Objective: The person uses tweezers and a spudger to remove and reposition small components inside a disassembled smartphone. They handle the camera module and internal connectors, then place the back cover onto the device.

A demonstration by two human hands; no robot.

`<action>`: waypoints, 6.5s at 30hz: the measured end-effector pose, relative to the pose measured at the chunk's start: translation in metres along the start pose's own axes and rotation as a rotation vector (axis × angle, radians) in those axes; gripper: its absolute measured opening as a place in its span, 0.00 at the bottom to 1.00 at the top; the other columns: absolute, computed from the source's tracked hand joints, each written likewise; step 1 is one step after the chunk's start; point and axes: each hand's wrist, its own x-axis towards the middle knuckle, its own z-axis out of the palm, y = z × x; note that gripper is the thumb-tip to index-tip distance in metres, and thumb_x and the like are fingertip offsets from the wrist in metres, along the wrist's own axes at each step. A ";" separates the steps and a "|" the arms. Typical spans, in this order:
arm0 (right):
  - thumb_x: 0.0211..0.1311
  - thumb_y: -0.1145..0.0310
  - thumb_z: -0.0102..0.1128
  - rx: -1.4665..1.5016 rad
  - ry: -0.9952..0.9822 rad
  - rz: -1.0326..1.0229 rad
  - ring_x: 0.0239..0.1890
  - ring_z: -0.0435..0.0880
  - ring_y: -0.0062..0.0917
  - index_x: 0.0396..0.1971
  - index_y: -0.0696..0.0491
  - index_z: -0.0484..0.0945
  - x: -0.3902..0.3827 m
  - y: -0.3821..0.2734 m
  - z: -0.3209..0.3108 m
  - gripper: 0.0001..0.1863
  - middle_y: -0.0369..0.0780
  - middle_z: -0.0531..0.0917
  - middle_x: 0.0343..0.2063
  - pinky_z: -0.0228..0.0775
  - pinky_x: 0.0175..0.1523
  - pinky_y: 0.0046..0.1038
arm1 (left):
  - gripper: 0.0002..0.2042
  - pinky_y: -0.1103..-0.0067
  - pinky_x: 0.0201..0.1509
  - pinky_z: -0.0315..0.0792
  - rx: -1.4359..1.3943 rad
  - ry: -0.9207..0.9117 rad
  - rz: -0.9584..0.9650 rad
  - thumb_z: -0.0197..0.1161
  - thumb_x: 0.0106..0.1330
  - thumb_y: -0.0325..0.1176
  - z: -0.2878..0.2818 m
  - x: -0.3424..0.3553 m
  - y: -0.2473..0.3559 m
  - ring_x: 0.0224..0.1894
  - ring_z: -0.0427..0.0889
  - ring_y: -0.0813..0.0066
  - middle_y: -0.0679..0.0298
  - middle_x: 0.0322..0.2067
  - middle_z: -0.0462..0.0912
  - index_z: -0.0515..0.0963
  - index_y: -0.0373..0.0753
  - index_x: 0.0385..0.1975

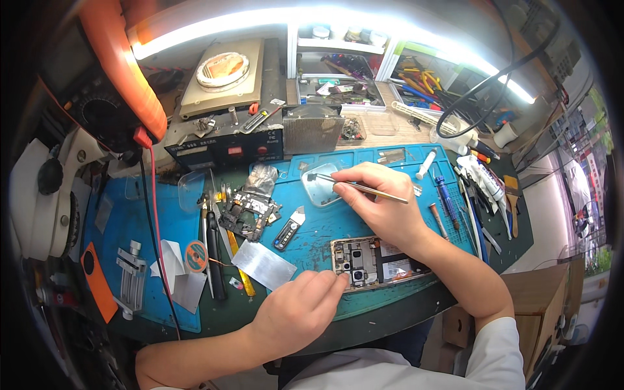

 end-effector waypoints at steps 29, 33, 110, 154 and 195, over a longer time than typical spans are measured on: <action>0.64 0.76 0.75 -0.257 -0.120 -0.381 0.40 0.92 0.39 0.47 0.55 0.89 0.005 0.005 -0.013 0.12 0.42 0.89 0.41 0.85 0.44 0.35 | 0.13 0.69 0.43 0.85 -0.256 0.033 -0.165 0.71 0.65 0.18 -0.005 0.010 -0.008 0.40 0.89 0.58 0.56 0.41 0.87 0.86 0.32 0.49; 0.64 0.74 0.76 -0.252 -0.113 -0.368 0.42 0.91 0.39 0.46 0.54 0.89 0.009 0.003 -0.014 0.11 0.41 0.89 0.41 0.85 0.46 0.36 | 0.12 0.69 0.42 0.84 -0.277 0.041 -0.169 0.70 0.66 0.17 -0.005 0.011 -0.009 0.39 0.89 0.59 0.56 0.41 0.87 0.86 0.32 0.49; 0.56 0.72 0.69 -0.800 -0.329 -0.646 0.23 0.75 0.17 0.37 0.57 0.85 -0.081 -0.058 -0.017 0.09 0.32 0.69 0.25 0.65 0.25 0.22 | 0.18 0.66 0.49 0.84 -0.111 0.222 -0.194 0.74 0.64 0.19 -0.008 0.018 -0.029 0.45 0.88 0.54 0.53 0.45 0.87 0.84 0.35 0.54; 0.56 0.74 0.76 -0.314 -0.083 -0.324 0.39 0.94 0.30 0.45 0.60 0.91 -0.138 -0.054 -0.017 0.16 0.45 0.92 0.43 0.87 0.41 0.27 | 0.22 0.69 0.47 0.83 0.125 -0.165 0.018 0.67 0.57 0.24 -0.028 0.021 -0.016 0.47 0.88 0.62 0.61 0.47 0.85 0.88 0.36 0.55; 0.62 0.72 0.74 -0.408 -0.059 -0.401 0.39 0.94 0.27 0.44 0.61 0.91 -0.141 -0.054 -0.015 0.13 0.47 0.92 0.46 0.84 0.38 0.23 | 0.20 0.71 0.45 0.83 0.171 -0.196 0.056 0.68 0.61 0.26 -0.031 0.021 -0.017 0.50 0.88 0.64 0.62 0.48 0.85 0.87 0.38 0.54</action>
